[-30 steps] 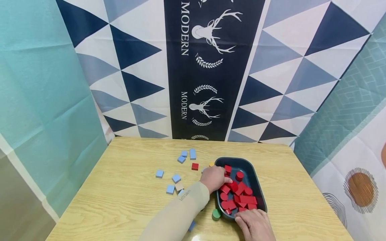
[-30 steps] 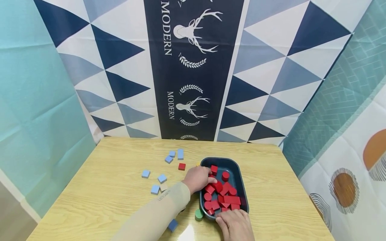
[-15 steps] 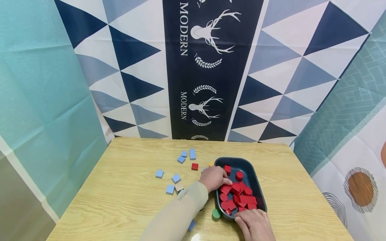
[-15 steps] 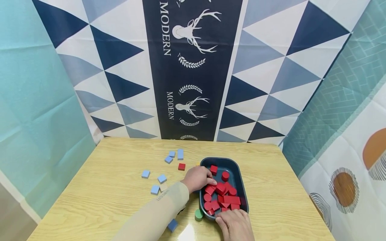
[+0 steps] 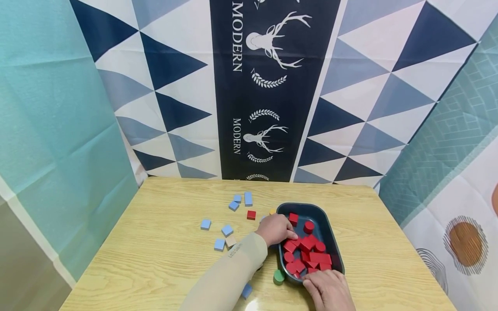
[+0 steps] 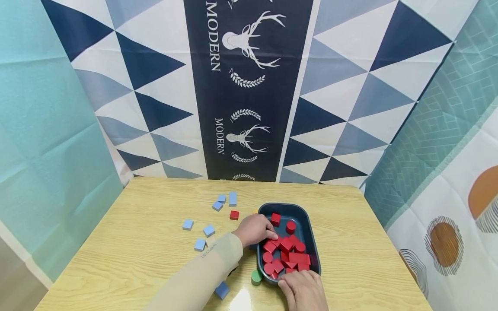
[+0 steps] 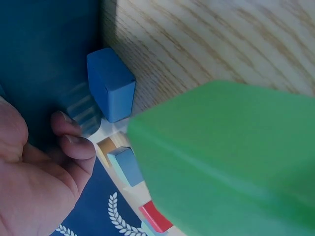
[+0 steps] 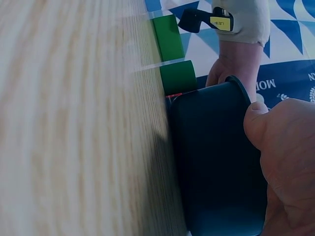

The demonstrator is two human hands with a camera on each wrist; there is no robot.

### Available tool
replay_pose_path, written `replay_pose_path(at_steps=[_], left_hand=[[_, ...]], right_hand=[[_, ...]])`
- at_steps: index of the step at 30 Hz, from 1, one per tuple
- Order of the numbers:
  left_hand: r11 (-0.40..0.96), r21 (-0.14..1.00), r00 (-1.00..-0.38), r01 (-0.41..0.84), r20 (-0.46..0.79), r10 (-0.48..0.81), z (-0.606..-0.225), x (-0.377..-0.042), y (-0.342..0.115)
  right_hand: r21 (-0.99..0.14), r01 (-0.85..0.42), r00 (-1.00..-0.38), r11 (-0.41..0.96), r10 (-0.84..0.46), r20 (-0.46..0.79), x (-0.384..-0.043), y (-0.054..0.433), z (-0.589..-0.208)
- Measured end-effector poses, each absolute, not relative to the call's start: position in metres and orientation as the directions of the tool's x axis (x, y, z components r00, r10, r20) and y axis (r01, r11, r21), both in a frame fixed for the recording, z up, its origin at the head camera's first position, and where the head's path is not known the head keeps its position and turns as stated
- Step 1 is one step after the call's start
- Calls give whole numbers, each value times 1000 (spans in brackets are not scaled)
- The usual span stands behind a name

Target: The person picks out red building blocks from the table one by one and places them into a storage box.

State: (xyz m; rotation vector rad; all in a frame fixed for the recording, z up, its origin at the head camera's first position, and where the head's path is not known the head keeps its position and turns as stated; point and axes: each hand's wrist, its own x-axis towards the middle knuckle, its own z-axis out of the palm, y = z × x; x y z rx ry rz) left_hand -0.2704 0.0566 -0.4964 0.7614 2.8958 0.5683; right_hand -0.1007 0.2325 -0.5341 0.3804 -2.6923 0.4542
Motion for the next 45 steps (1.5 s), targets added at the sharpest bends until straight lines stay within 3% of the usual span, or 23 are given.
replay_pose_path(at_steps=[5, 14, 21, 29, 33, 37, 45], left_hand=[[792, 408, -867, 455, -1, 499, -496, -269, 55], [799, 406, -866, 444, -34, 498, -494, -267, 55], [809, 398, -874, 434, -34, 485, -493, -265, 58], [845, 205, -869, 494, 105, 483, -496, -264, 54], [839, 106, -835, 534, 220, 504, -495, -267, 36], [844, 112, -830, 524, 289, 477, -488, -276, 6], [910, 205, -918, 360, 253, 306, -476, -295, -65]], right_hand=[[-259, -318, -887, 912, -189, 422, -100, 233, -535], [-286, -246, -937, 926, -152, 315, -97, 231, -530], [-272, -280, -911, 921, -165, 378, -97, 233, -535], [-214, -354, -841, 910, -210, 499, -99, 235, -542], [-227, -349, -849, 909, -204, 487, -100, 234, -542], [-241, -350, -854, 905, -202, 480, -101, 234, -540], [-234, -363, -849, 902, -218, 481, -102, 235, -539]])
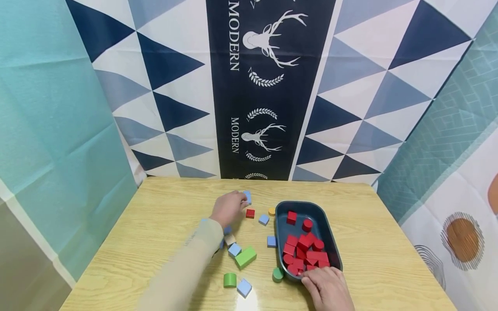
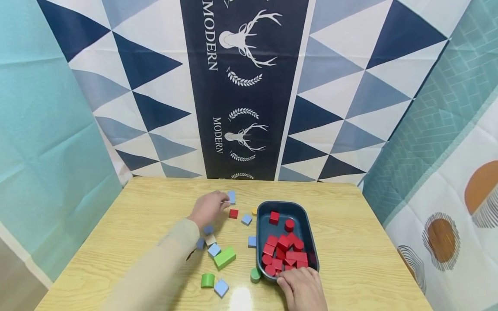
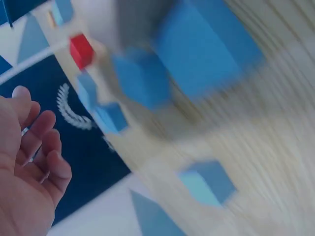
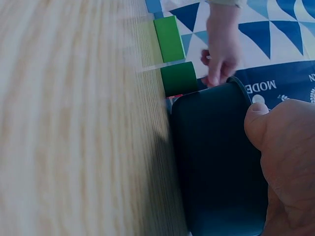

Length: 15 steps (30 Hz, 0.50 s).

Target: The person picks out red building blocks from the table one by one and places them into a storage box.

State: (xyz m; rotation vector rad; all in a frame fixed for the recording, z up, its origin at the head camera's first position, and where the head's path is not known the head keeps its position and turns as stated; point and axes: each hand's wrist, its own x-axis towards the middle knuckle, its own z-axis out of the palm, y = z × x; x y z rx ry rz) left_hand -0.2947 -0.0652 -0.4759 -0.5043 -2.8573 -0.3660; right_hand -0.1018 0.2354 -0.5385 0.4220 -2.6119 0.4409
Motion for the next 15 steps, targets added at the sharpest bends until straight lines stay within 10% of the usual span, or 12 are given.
replay_pose_path(at_steps=[15], left_hand=[[882, 73, -883, 466, 98, 458, -507, -294, -49]], right_hand=[[-214, -405, -810, 889, -240, 536, -102, 239, -542]])
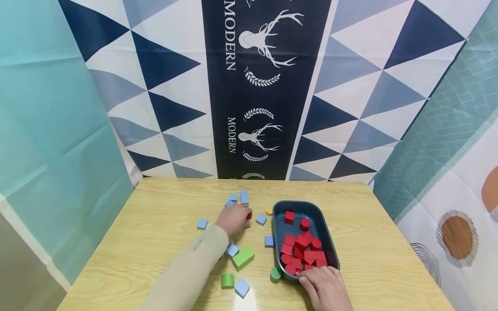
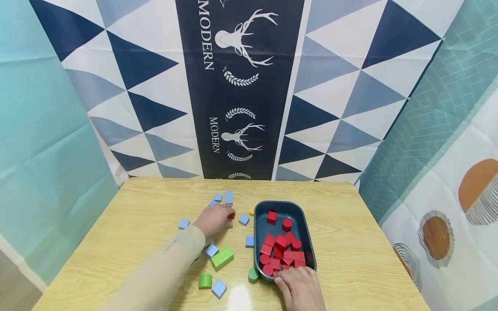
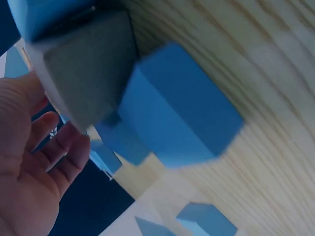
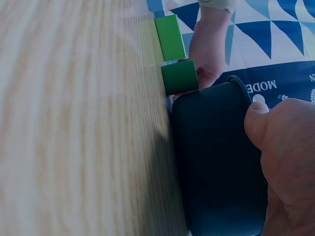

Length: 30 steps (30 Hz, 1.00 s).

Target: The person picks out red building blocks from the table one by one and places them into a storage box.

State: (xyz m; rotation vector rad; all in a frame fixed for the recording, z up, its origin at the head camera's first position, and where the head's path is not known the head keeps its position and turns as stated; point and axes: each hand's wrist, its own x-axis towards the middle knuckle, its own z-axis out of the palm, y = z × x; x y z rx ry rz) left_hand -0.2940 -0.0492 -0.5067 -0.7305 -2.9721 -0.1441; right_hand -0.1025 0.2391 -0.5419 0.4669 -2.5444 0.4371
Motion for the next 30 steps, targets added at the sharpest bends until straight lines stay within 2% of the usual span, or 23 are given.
replay_pose_path(at_steps=[11, 23, 26, 30], left_hand=[[883, 87, -885, 461, 122, 450, -506, -290, -51], [883, 62, -878, 466, 151, 453, -505, -286, -51], [887, 109, -890, 448, 143, 432, -497, -287, -52], [879, 214, -900, 427, 196, 389, -479, -291, -46]], right_hand=[[-182, -425, -787, 887, -263, 558, -104, 239, -540], [-259, -358, -858, 897, -206, 471, -101, 234, -537], [-261, -350, -866, 900, -204, 456, -101, 233, -536], [-254, -351, -861, 901, -205, 465, -101, 234, -536]])
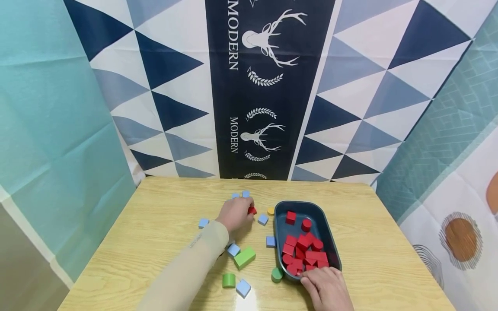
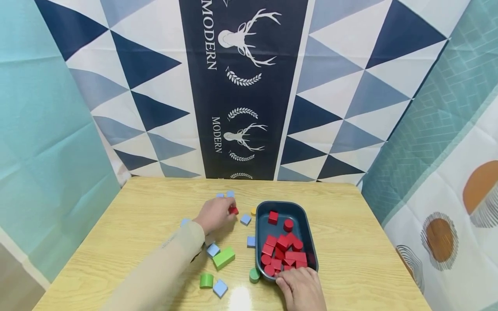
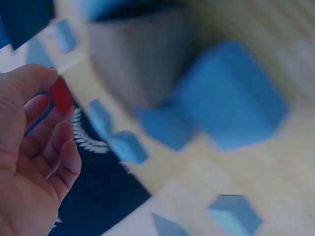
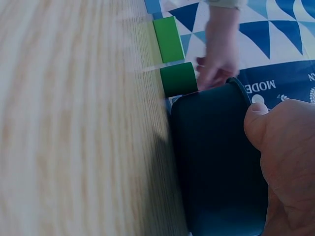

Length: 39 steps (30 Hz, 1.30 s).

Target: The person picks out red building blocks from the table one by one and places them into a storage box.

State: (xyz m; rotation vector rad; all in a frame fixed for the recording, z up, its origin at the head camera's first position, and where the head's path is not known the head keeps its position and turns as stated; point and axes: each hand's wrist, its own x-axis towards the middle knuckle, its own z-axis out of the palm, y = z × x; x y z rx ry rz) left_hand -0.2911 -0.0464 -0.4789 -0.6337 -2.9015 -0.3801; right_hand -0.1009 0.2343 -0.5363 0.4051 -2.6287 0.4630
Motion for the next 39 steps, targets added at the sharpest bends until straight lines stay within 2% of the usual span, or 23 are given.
replay_pose_path(at_steps=[5, 10, 15, 20, 31, 39], left_hand=[[847, 269, -880, 459, 267, 392, -448, -286, -16], [820, 233, -845, 522, 272, 461, -436, -273, 23], [812, 151, -816, 563, 257, 518, -448, -267, 51], [829, 86, -828, 552, 176, 533, -468, -266, 63], [854, -142, -842, 501, 146, 519, -486, -262, 76], [865, -163, -861, 474, 117, 494, -491, -261, 79]], right_hand=[[-243, -362, -846, 900, -208, 490, -102, 236, -537], [-247, -365, -847, 898, -210, 488, -102, 236, -539], [-245, -355, -853, 902, -205, 480, -101, 234, -540], [-235, -360, -846, 903, -210, 490, -101, 234, -539], [-190, -421, -784, 887, -251, 568, -103, 238, -541], [-211, -395, -811, 894, -231, 537, -102, 237, -542]])
